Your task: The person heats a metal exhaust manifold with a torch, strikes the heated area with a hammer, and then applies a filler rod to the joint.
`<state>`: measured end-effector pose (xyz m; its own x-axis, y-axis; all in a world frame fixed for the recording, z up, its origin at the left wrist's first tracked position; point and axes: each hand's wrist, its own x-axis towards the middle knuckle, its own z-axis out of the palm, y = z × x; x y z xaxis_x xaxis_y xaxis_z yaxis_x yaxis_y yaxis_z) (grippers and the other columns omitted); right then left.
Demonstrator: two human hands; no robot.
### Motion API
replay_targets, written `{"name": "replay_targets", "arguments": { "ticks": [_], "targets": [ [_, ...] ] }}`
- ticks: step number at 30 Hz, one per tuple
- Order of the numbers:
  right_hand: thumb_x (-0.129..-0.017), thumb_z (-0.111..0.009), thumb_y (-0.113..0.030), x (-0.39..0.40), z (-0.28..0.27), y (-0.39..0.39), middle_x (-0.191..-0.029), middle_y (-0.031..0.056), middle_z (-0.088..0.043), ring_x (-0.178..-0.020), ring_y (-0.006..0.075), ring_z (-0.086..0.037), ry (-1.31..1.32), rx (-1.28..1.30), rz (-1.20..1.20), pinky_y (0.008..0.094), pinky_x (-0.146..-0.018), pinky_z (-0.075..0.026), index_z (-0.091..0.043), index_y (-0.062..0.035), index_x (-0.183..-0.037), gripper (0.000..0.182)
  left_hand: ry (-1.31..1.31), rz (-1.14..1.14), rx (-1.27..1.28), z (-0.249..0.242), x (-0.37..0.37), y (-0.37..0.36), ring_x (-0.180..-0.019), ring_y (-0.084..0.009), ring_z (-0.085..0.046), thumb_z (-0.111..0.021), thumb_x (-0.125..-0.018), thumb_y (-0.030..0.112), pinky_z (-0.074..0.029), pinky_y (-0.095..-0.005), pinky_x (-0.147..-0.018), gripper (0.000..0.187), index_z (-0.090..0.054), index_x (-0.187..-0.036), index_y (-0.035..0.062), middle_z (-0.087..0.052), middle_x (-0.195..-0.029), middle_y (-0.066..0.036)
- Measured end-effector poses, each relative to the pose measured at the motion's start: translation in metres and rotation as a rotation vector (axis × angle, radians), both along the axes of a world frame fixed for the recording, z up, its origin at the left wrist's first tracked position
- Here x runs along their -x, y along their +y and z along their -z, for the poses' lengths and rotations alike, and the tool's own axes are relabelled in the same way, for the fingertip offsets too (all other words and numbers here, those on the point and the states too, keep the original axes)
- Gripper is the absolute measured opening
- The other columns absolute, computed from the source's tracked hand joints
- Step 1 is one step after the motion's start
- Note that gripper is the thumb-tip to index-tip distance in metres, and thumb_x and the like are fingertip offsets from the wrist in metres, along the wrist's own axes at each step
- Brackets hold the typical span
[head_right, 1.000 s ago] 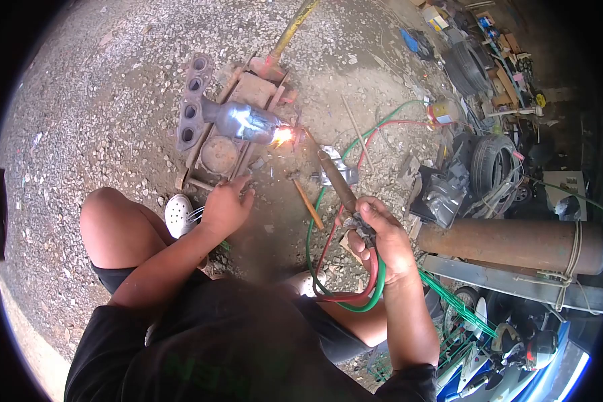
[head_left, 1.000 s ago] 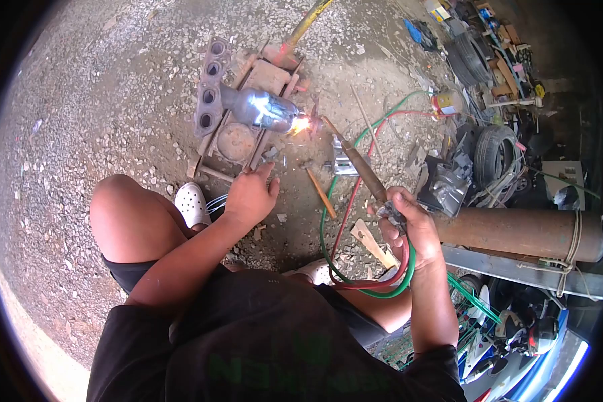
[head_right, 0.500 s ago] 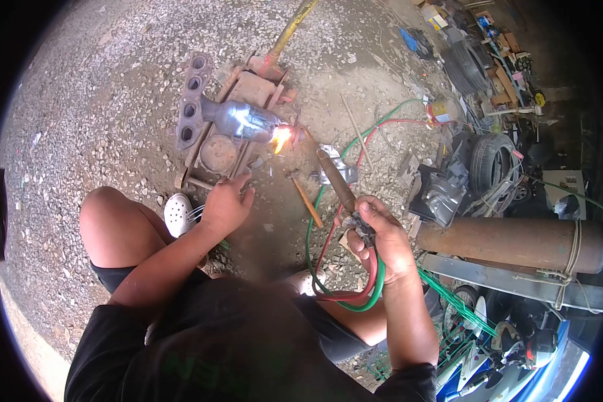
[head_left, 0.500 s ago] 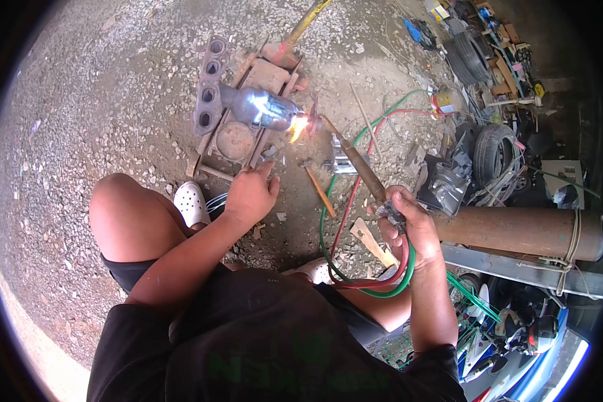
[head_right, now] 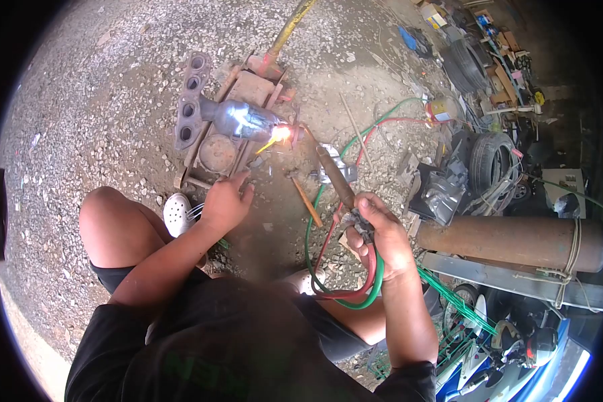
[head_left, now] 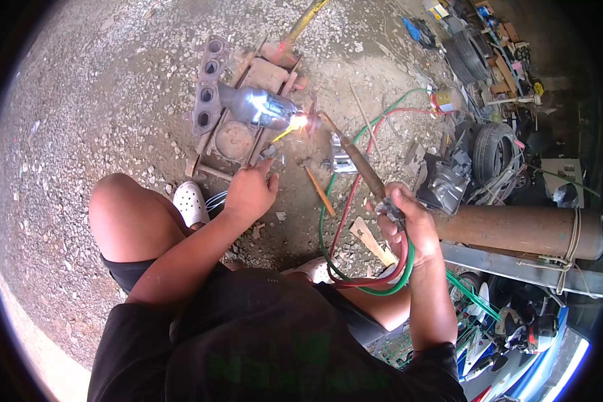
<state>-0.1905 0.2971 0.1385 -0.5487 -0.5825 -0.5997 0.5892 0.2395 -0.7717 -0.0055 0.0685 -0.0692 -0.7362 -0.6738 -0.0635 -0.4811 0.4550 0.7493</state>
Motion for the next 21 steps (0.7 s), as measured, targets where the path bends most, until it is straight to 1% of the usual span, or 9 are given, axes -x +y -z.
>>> {"name": "replay_targets", "arguments": {
  "ticks": [12, 21],
  "targets": [
    [-0.112, -0.067, -0.028, 0.0006, 0.0007, -0.0008, -0.110, 0.0314, -0.072, -0.053, 0.0124, -0.053, 0.006, -0.018, -0.004, 0.0209, -0.042, -0.037, -0.061, -0.0123, -0.122, 0.020, -0.004, -0.004, -0.016, -0.0022, 0.0000, -0.0013, -0.106, -0.0522, -0.072, -0.071, -0.100, 0.024, -0.059, -0.0552, -0.099, 0.045, -0.072, -0.140, 0.0043, -0.074, -0.110, -0.037],
    [-0.112, -0.066, -0.027, -0.0003, 0.0003, -0.0010, -0.110, 0.0318, -0.071, -0.053, 0.0127, -0.052, 0.003, -0.018, 0.006, 0.0213, -0.042, -0.037, -0.061, -0.0118, -0.123, 0.019, -0.004, 0.001, 0.012, 0.0042, 0.0028, -0.0023, -0.105, -0.0524, -0.072, -0.072, -0.099, 0.024, -0.060, -0.0552, -0.097, 0.045, -0.072, -0.139, 0.0036, -0.074, -0.109, -0.037]
  ]
}}
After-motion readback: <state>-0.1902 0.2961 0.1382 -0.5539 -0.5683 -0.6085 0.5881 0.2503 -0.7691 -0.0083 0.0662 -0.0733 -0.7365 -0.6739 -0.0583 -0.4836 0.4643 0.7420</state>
